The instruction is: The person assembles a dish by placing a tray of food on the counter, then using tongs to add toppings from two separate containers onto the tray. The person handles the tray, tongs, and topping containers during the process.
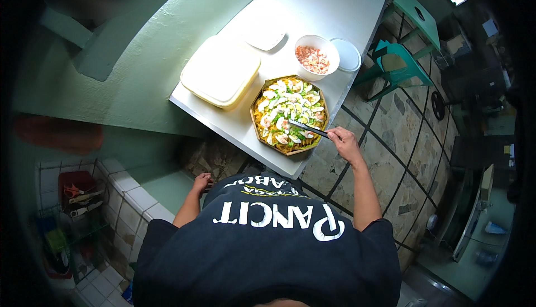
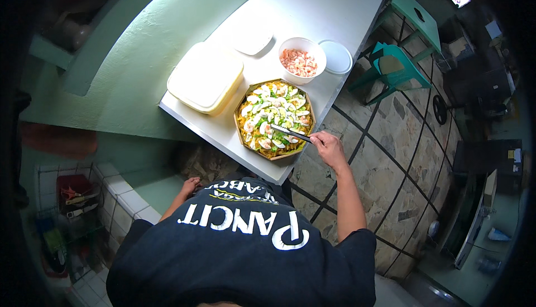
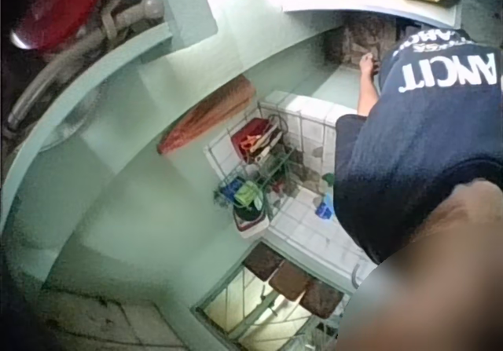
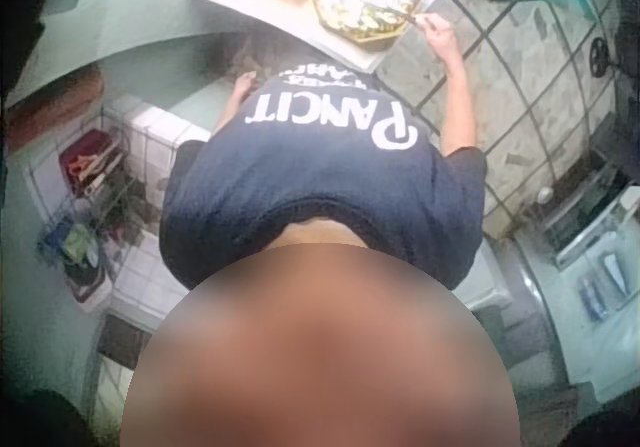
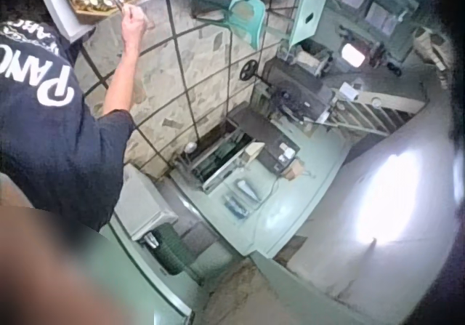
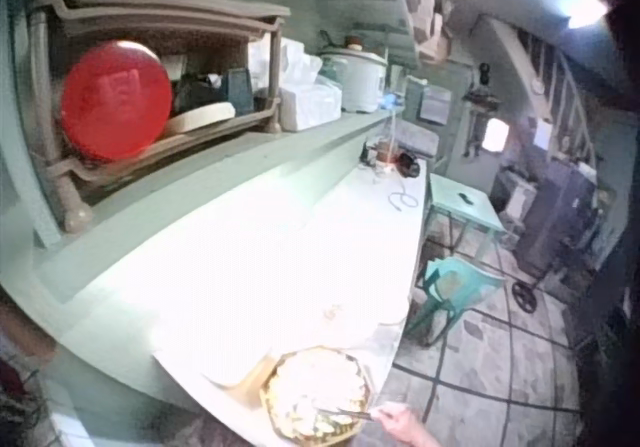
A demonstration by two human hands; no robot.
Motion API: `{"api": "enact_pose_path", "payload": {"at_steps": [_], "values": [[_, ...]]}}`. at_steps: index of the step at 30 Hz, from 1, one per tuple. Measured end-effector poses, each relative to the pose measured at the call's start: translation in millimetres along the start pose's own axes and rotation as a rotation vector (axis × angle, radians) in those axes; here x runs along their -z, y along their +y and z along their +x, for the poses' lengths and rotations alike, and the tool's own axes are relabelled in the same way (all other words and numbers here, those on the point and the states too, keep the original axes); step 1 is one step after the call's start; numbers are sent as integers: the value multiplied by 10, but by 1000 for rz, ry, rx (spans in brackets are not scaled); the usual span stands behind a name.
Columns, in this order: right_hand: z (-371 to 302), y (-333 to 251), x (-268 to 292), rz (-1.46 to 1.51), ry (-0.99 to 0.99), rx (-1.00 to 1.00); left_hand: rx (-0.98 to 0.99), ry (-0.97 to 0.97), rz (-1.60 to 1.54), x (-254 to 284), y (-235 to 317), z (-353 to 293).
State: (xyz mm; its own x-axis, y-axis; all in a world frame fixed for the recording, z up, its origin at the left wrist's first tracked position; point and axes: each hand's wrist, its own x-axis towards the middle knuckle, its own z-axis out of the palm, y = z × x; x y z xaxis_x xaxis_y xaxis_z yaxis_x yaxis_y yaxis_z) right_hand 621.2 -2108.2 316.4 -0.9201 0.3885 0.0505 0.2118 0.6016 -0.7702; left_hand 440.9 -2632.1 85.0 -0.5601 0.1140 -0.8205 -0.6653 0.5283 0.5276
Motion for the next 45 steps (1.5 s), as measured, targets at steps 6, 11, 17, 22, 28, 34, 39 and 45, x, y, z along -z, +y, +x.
{"api": "enact_pose_path", "payload": {"at_steps": [6,11,17,22,28,34,39,45], "values": [[55,-40,92,-34,57,-7,-21,-3,0,60,-52,127],[756,49,474,-225,348,44,-71,-14,5,49,-81,57],[1532,-92,575,-592,217,-86,-47,32,-32,84,-179,-118],[1801,-219,487,-686,106,-98,-28,50,-99,141,-380,-154],[1775,-269,659,-589,123,-197,24,78,-59,144,-481,-227],[1636,-257,767,-598,194,-186,-174,44,76,150,-495,45],[1709,-231,584,-735,154,-172,-90,-13,8,70,-188,188],[1661,-301,694,-692,194,-218,-82,-13,-40,-6,29,103]]}}
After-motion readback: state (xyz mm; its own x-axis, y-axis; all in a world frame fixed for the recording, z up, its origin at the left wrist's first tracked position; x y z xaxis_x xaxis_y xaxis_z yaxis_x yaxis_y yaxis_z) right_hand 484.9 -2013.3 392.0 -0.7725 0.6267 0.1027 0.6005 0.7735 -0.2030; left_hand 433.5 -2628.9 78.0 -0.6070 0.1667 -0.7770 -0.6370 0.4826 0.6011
